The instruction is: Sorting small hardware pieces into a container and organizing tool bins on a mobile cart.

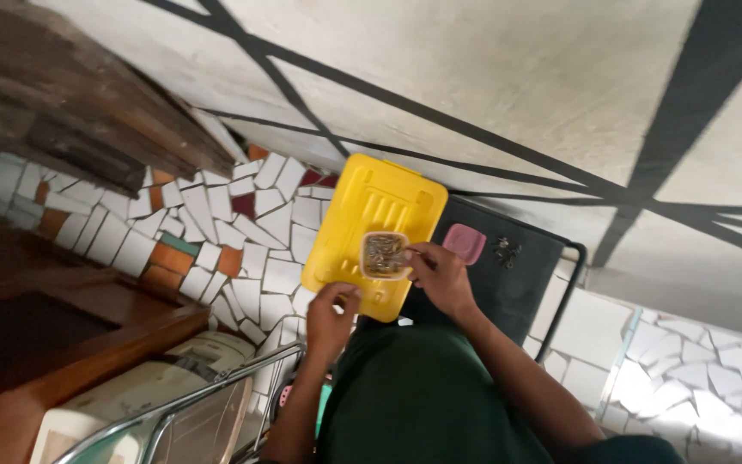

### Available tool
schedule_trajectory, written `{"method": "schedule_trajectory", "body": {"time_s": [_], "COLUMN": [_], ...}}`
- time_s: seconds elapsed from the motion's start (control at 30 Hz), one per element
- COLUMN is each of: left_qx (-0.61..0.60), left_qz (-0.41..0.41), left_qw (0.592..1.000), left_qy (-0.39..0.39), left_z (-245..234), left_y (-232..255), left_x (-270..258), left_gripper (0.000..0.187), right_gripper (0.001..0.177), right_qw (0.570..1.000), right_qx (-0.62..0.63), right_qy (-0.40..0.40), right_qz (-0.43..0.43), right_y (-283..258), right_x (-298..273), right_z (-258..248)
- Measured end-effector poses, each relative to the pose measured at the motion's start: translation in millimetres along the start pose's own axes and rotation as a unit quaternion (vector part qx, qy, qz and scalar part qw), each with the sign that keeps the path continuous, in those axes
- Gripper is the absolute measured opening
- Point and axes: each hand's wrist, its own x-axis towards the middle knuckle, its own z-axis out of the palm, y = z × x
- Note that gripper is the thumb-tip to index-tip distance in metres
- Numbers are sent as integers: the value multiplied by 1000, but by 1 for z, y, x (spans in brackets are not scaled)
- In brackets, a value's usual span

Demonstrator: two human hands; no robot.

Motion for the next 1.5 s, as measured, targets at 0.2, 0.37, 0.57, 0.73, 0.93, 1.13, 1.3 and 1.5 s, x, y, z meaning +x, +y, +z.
{"method": "schedule_trajectory", "body": {"time_s": [0.2,0.37,0.57,0.73,0.93,1.13,1.3,1.5], "left_qx": [59,245,404,439,397,406,390,406], "left_qz": [-8,40,47,89,159,-29,117,45], "left_qw": [998,966,910,892,904,911,913,912], "left_qy": [-25,-66,-83,-53,-22,-57,-26,-41], "left_z": [-7,-4,14,22,28,36,29,35], "left_y": [-22,8,-5,-19,-22,4,-33,-10], "left_x": [11,4,-6,-10,-11,-12,-11,-14], "left_gripper": [17,28,56,56,51,54,51,52], "right_gripper": [19,25,32,27,22,13,28,18], "right_qw": [998,979,945,942,940,919,878,880], "right_qx": [-6,-137,-191,-217,-237,-341,-433,-442], "right_qy": [62,123,199,203,235,194,205,170], "right_qz": [7,90,173,155,69,41,15,36], "right_y": [35,185,320,327,318,317,326,335], "right_x": [3,42,81,113,154,174,180,178], "right_z": [-37,-94,-147,-157,-146,-139,-130,-123]}}
